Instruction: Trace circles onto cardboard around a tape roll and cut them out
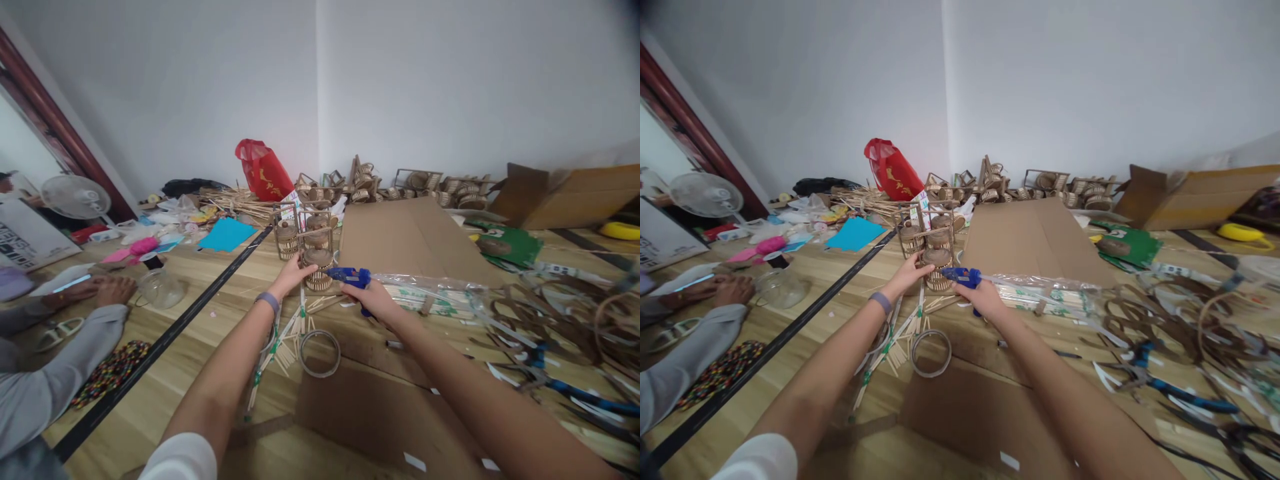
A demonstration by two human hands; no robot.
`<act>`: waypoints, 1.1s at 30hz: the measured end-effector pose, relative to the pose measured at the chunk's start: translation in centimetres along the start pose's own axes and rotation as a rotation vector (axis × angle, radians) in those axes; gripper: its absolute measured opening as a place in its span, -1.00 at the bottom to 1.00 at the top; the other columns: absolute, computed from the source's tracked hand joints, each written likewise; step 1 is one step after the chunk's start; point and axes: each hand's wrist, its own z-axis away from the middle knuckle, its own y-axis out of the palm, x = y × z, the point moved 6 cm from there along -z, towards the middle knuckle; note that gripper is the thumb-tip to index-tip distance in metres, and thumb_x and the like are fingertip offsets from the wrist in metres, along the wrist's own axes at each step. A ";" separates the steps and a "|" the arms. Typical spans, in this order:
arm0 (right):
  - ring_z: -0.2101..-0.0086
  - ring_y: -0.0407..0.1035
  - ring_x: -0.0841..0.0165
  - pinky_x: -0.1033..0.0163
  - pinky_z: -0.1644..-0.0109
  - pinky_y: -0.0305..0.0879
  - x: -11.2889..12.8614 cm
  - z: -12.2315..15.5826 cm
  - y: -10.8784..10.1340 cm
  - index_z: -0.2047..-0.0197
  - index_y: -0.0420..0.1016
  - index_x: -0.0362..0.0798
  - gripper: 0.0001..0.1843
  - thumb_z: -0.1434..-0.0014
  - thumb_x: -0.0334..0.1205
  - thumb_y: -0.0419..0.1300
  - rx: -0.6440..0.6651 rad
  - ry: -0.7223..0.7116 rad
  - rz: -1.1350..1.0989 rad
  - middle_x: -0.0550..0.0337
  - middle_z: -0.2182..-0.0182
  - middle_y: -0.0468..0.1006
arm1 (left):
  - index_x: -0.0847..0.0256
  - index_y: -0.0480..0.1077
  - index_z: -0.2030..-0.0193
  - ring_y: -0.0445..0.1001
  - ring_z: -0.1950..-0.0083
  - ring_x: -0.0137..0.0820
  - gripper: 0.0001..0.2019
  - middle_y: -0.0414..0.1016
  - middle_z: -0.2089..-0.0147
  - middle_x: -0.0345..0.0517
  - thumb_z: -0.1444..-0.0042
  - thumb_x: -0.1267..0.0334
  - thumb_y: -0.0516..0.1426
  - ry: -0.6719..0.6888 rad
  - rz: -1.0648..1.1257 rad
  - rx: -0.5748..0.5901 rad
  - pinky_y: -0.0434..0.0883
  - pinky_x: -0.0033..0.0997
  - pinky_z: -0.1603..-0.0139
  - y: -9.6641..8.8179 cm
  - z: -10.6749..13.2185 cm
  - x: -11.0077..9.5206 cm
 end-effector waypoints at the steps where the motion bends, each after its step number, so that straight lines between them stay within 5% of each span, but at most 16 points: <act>1: 0.32 0.52 0.34 0.16 0.21 0.51 0.0 0.1 0.1 0.14 0.54 -0.13 -0.74 -0.37 -0.07 0.25 0.000 0.001 0.000 0.20 0.25 0.60 | 0.20 0.39 -0.21 0.52 -0.12 -0.15 -0.62 0.46 -0.22 0.04 -0.32 0.15 0.22 0.006 -0.014 -0.004 0.52 0.03 -0.10 -0.1 0.0 0.0; 33: 0.31 0.53 0.34 0.18 0.24 0.53 0.6 -1.6 2.4 0.08 0.54 -0.13 -0.74 -0.39 -0.07 0.24 0.039 -0.012 -0.034 0.18 0.21 0.60 | 0.21 0.41 -0.17 0.53 -0.10 -0.17 -0.66 0.48 -0.19 0.03 -0.32 0.15 0.22 0.090 -0.110 0.161 0.53 0.01 -0.08 -1.1 0.0 -0.2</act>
